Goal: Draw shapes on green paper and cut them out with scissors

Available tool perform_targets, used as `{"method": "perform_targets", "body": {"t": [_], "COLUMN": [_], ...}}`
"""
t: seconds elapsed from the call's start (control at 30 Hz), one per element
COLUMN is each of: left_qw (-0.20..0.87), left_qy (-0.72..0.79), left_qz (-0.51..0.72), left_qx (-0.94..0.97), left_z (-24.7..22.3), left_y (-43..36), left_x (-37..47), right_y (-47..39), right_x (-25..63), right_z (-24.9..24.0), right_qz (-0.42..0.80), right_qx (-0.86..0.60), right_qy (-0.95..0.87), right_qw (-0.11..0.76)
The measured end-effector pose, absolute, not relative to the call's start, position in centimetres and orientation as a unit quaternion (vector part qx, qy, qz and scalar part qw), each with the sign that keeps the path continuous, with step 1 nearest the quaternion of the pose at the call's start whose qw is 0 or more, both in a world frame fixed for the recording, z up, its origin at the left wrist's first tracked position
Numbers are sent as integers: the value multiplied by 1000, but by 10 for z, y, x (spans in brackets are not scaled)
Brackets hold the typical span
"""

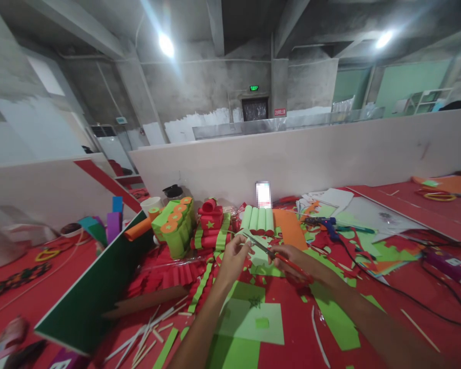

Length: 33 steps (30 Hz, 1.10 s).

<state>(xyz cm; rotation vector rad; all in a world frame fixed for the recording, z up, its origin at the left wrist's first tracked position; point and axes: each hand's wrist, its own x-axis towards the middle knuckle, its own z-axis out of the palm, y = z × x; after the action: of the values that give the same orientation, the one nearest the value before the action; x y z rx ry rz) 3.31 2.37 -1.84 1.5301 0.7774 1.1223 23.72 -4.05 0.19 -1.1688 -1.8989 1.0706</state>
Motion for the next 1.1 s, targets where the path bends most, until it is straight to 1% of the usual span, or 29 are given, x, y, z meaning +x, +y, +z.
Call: {"method": "perform_targets", "body": {"t": [0.1, 0.33, 0.5, 0.77, 1.1], "left_qw": [516, 520, 511, 519, 506], "left_qy": [329, 334, 339, 331, 354], "left_qz": [468, 460, 448, 452, 441], "left_qx": [637, 638, 651, 646, 652], "left_z": [-18, -16, -13, -14, -18], "left_y": [24, 23, 21, 23, 24], "left_x": [33, 34, 34, 33, 32], "right_y": [-38, -29, -32, -37, -35], "right_x": [237, 235, 227, 220, 217], "right_z": [-1, -27, -32, -32, -39], "right_qz": [412, 481, 540, 511, 530], "right_qx": [-441, -446, -437, -428, -411], "right_qy": [-727, -669, -626, -644, -632], "right_qw": [327, 350, 354, 375, 389]}}
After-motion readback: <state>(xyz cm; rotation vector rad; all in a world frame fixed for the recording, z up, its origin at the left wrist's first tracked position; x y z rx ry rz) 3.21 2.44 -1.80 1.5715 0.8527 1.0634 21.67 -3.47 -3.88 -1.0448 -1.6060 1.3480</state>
